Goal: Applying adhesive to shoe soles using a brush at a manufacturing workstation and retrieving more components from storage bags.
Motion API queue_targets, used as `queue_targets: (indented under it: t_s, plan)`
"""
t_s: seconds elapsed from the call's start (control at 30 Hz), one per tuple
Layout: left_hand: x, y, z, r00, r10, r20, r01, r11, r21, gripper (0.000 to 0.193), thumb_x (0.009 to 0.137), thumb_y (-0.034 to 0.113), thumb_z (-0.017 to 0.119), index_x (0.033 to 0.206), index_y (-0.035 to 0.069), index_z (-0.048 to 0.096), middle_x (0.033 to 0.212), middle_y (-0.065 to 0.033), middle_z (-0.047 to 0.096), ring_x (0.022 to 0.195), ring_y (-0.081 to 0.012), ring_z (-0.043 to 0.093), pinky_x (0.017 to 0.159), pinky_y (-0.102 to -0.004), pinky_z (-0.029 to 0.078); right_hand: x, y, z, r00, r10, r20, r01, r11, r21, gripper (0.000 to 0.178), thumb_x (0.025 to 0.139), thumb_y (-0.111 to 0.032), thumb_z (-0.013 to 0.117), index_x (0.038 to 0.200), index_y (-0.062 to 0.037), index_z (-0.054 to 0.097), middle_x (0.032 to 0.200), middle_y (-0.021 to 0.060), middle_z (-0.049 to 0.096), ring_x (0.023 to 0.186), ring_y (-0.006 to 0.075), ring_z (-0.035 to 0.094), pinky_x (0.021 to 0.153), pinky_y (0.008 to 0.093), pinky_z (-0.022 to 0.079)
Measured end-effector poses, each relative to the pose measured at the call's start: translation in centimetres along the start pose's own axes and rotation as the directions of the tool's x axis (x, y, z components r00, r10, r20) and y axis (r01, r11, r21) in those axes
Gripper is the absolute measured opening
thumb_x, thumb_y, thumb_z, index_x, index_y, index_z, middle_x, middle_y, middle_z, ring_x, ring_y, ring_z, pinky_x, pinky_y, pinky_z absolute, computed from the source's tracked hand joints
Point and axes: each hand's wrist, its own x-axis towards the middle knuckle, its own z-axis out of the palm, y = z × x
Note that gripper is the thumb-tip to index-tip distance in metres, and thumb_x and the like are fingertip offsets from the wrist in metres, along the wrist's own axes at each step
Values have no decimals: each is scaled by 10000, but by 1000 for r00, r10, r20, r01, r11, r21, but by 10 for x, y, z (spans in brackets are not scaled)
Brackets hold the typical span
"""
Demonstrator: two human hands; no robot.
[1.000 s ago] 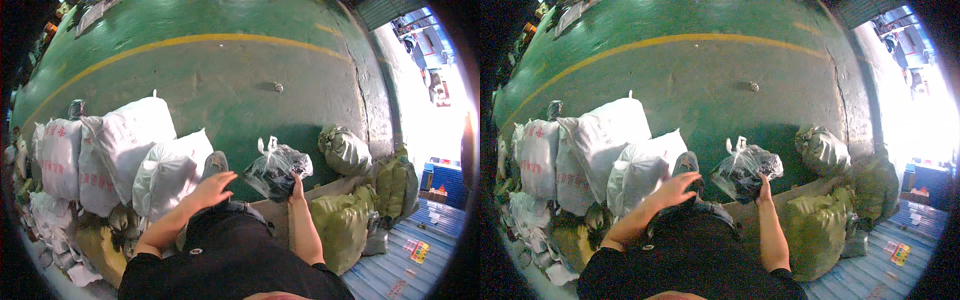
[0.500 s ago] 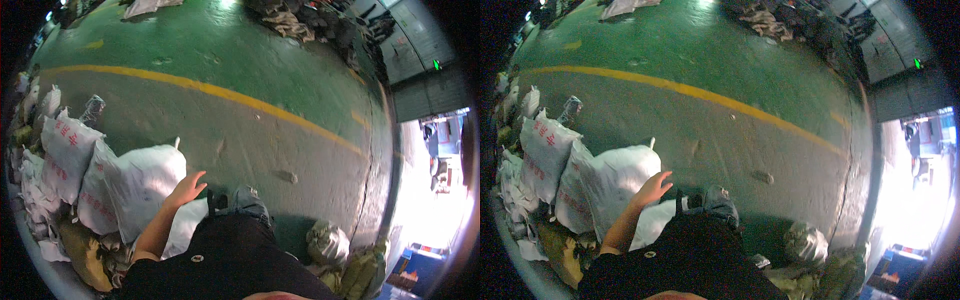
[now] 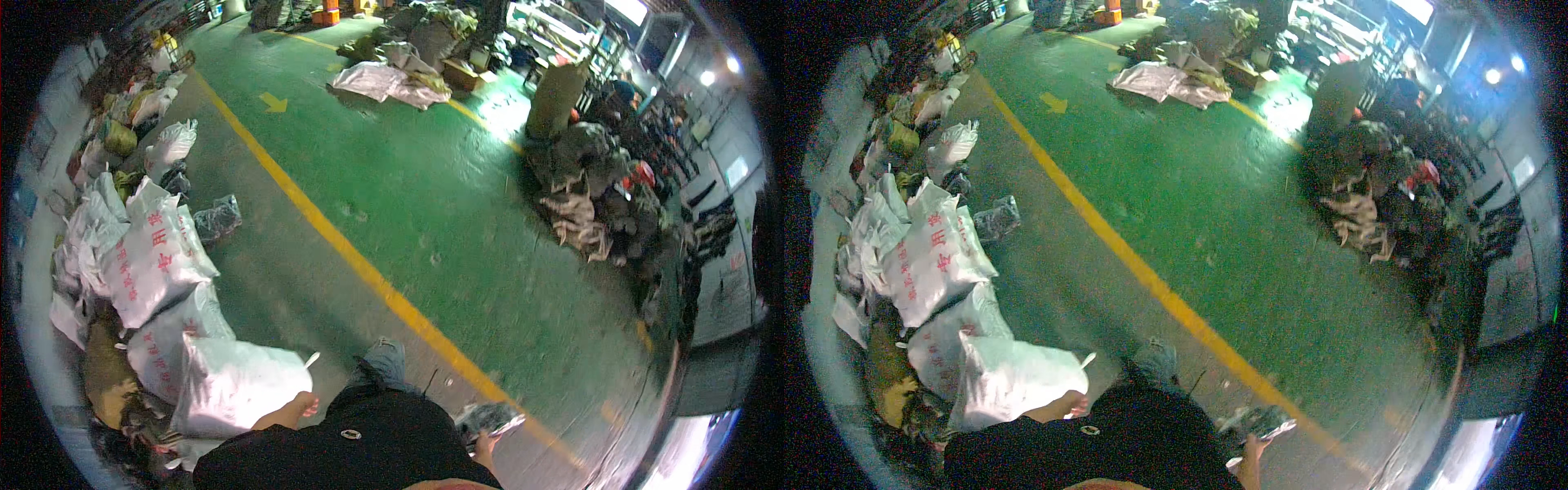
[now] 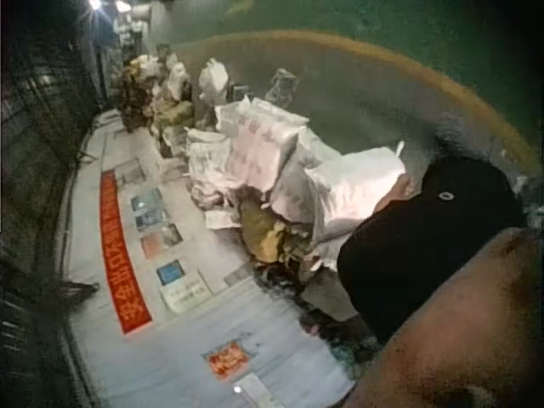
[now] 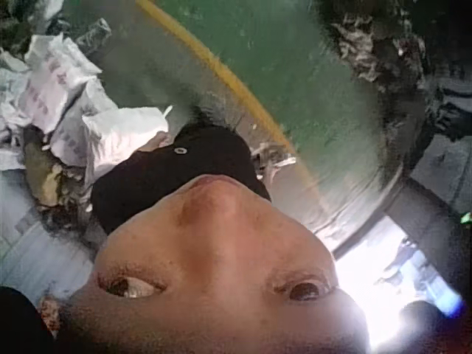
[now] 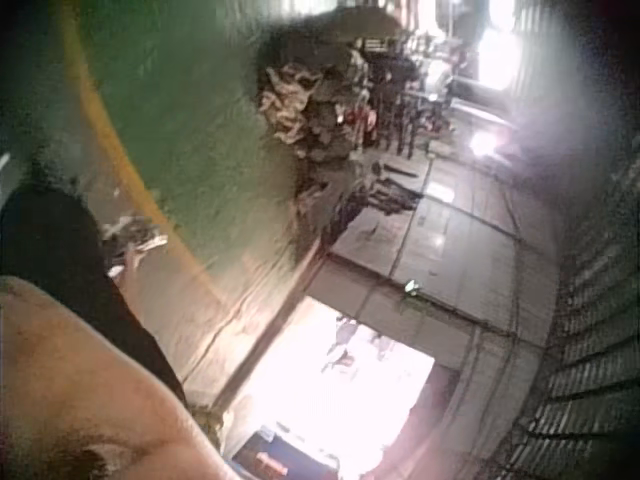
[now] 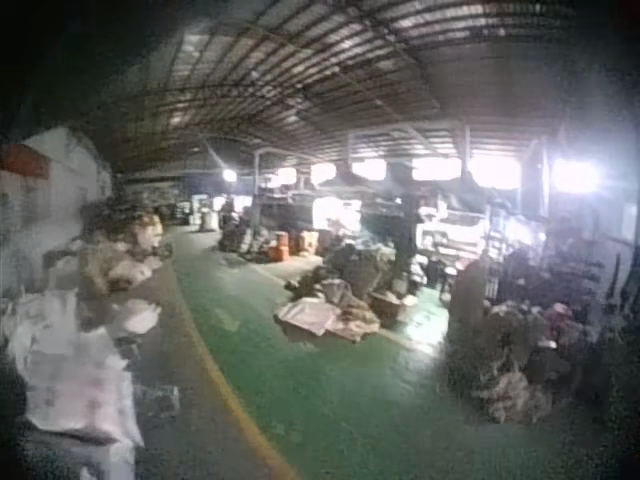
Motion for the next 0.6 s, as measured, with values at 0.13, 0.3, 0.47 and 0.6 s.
queue_targets:
  t_s: [0.13, 0.3, 0.47, 0.6]
  plan:
    - [29, 150, 20, 945, 233, 230, -197, 965, -171, 120, 923, 270, 755, 902, 159, 713, 793, -30, 704, 684, -227, 725, 587, -431, 545, 157, -237, 71, 989, -130, 71, 138, 983, -122, 1120, 900, -178, 791, 1742, -42, 66, 1677, 271, 400, 1480, 398, 475, 1250, 446, 367]
    - [82, 476, 82, 938, 336, -89, -276, 875, 399, 326, 968, 267, 675, 1160, 20, 768, 873, -175, 756, 667, -246, 725, 540, -441, 555, 319, -386, 175, 840, -542, 15, 532, 818, -219, 1105, 922, -255, 805, 1742, -43, 95, 1622, 327, 469, 1448, 439, 536, 1196, 469, 445]
    - [114, 845, 123, 536, 831, -150, -711, 540, 450, 500, 980, 334, 720, 1360, 11, 700, 1298, -240, 758, 1188, -370, 729, 1019, -471, 574, 330, -524, 296, 968, -169, 188, 221, 927, -303, 1264, 869, -406, 864, 1747, -59, 23, 1581, 318, 518, 1352, 449, 610, 1157, 487, 479]
    - [46, 1109, 135, 337, 941, 0, -930, 333, 153, 402, 1041, 220, 721, 1388, 29, 650, 1144, -92, 771, 978, -187, 734, 879, -357, 595, 372, -510, 410, 927, -313, 208, 355, 911, -210, 1367, 801, -486, 875, 1759, -147, -39, 1477, 327, 614, 1324, 460, 642, 1121, 508, 518]
